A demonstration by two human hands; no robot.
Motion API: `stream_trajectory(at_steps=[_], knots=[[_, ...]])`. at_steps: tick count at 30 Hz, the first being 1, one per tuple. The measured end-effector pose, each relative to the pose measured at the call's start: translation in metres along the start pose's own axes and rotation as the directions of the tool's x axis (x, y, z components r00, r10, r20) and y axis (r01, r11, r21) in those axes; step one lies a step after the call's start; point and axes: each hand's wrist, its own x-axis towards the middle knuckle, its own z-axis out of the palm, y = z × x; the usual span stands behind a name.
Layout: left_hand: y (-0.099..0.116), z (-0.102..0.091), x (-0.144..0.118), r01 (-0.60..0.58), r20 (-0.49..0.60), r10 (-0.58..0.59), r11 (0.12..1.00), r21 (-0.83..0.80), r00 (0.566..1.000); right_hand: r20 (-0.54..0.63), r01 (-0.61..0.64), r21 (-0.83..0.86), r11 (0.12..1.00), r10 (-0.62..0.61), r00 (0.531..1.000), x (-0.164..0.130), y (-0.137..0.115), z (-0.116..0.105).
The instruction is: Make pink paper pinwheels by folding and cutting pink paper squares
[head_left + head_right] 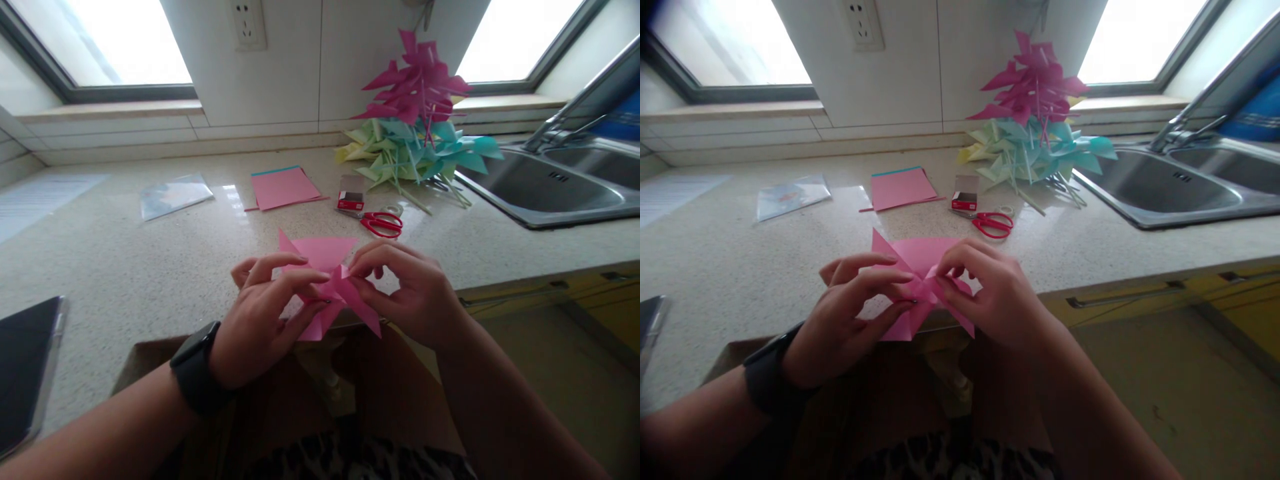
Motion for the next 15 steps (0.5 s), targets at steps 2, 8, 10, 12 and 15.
stream_trajectory(at_steps=[2,8,10,12,15], knots=[[0.000,0.001,-0.001,-0.015,-0.011,0.015,1.000,0.001,1.000,-0.015,0.057,-0.014,0.998,-0.057,0.998,-0.001,-0.003,0.001],[-0.001,0.003,-0.004,-0.027,-0.059,0.028,0.999,0.018,0.998,-0.159,0.043,-0.196,0.980,-0.075,0.984,-0.009,-0.006,0.010],[-0.001,0.004,-0.005,-0.036,-0.067,0.038,0.999,0.029,0.997,-0.158,0.039,-0.216,0.976,-0.074,0.985,-0.013,-0.005,0.014],[0.000,0.004,-0.005,-0.039,-0.063,0.042,0.998,0.046,0.997,-0.164,0.039,-0.250,0.967,-0.082,0.983,-0.017,-0.005,0.016],[0.000,0.004,-0.004,-0.035,-0.054,0.037,0.998,0.050,0.998,-0.192,0.008,-0.307,0.952,-0.070,0.979,-0.020,-0.005,0.019]])
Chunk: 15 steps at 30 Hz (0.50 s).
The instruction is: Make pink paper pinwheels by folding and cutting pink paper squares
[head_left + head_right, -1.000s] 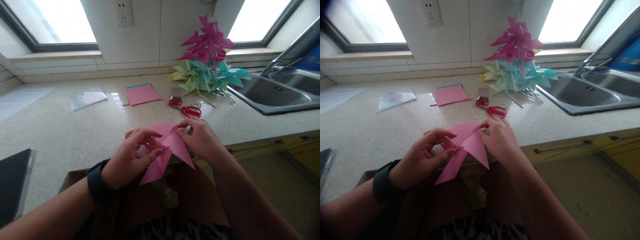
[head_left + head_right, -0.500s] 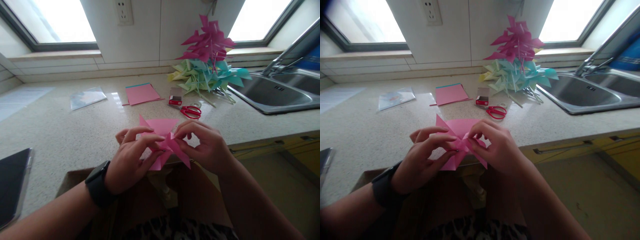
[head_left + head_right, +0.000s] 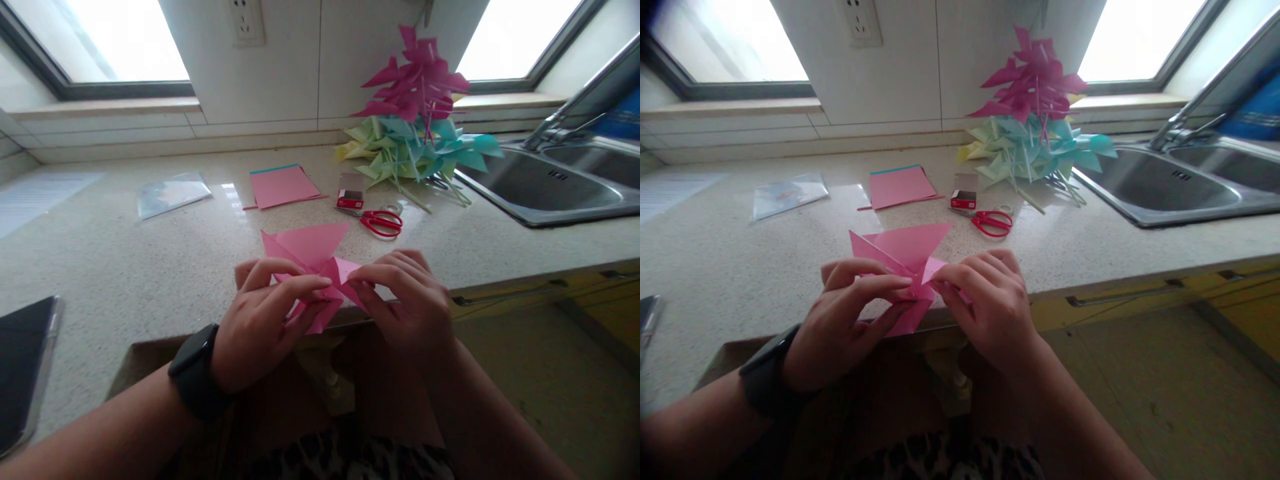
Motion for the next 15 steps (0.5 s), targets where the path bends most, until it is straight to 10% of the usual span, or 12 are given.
stream_trajectory(at_steps=[15], knots=[[0.0013,-0.0015,0.0008,0.021,0.007,-0.021,1.000,-0.024,1.000,-0.051,-0.187,0.075,0.980,0.191,0.980,-0.0045,-0.0094,0.0097]])
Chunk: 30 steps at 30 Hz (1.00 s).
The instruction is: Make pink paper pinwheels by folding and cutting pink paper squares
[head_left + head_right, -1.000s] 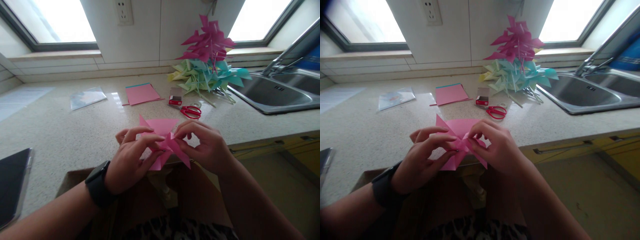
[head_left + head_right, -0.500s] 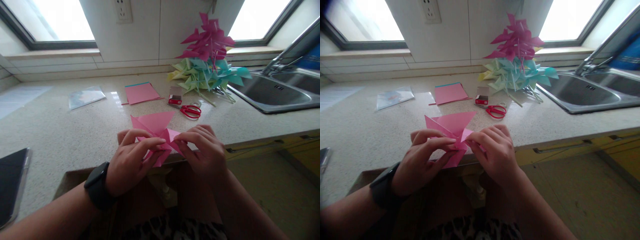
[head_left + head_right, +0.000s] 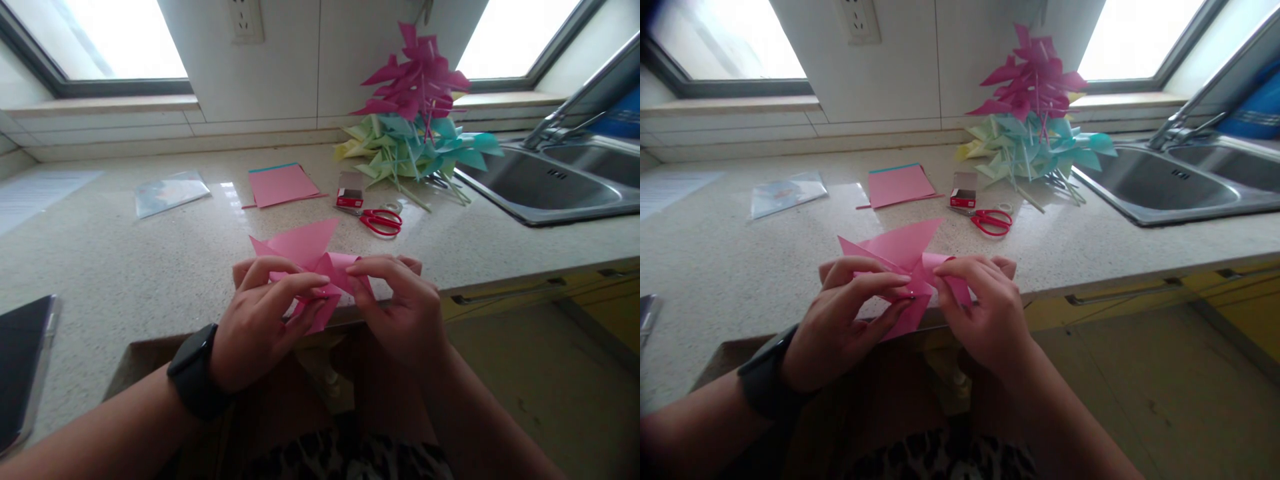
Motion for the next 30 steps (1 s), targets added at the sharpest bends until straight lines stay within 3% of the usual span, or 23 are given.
stream_trajectory(at_steps=[3,6,10,15,30], knots=[[0.000,0.000,0.001,0.000,-0.007,0.000,1.000,0.011,1.000,-0.030,-0.032,0.068,0.997,0.034,0.999,-0.001,-0.002,0.002],[0.000,0.001,0.000,0.000,-0.030,0.000,1.000,0.024,1.000,-0.071,-0.146,0.201,0.969,0.163,0.984,-0.004,-0.004,0.006],[0.000,0.001,-0.001,-0.001,-0.046,0.002,1.000,0.028,0.999,-0.043,-0.269,0.334,0.903,0.300,0.953,-0.006,-0.008,0.010],[0.002,-0.001,-0.002,-0.019,-0.058,0.022,0.999,0.047,0.998,0.026,-0.270,0.310,0.911,0.276,0.961,-0.008,-0.016,0.009],[0.001,-0.005,-0.003,-0.067,-0.081,0.074,0.994,0.086,0.994,0.081,-0.173,0.384,0.907,0.153,0.985,-0.013,-0.023,0.004]])
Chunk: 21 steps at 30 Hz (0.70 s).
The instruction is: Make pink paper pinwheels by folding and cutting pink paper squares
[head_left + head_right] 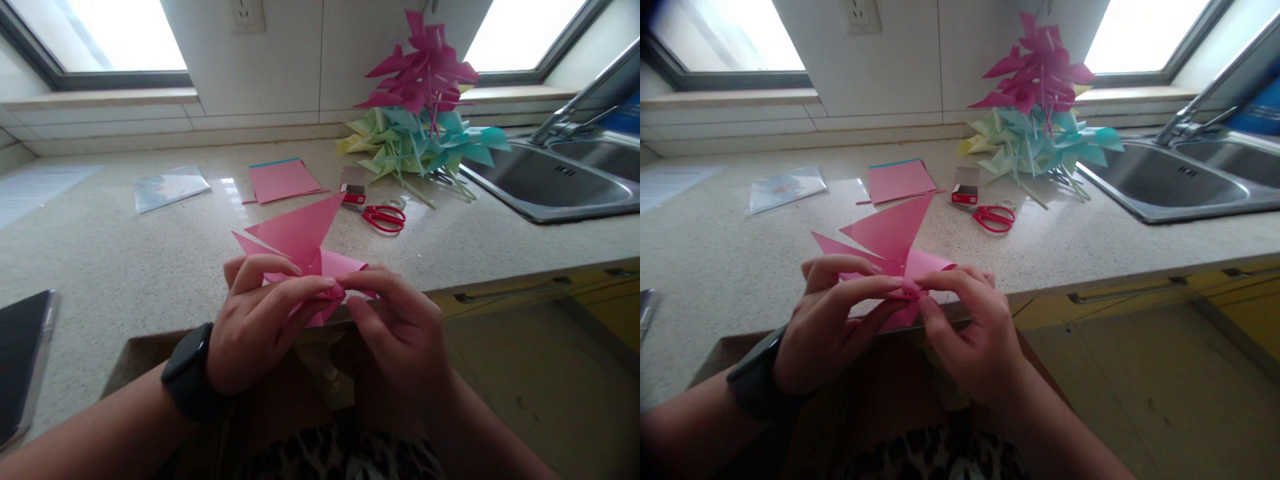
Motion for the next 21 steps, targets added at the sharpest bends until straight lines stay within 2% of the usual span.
stream_trajectory(at_steps=[9,12,17,21], knots=[[0.0007,-0.0012,0.0004,-0.035,0.003,0.035,0.999,0.001,0.999,0.014,0.065,-0.071,0.995,-0.064,0.998,-0.0024,0.0043,0.0010],[0.0000,-0.0008,0.0001,-0.057,0.011,0.057,0.998,-0.010,0.998,0.013,0.054,-0.042,0.998,-0.054,0.998,-0.0035,0.0053,0.0004],[-0.0003,0.0011,0.0010,-0.103,-0.056,0.102,0.995,-0.009,0.993,0.013,0.042,0.034,0.999,-0.042,0.999,-0.0053,0.0065,0.0011],[0.0008,0.0006,0.0010,-0.096,-0.037,0.096,0.995,0.000,0.995,0.021,0.038,0.052,0.998,-0.039,0.999,-0.0050,0.0069,0.0029]])
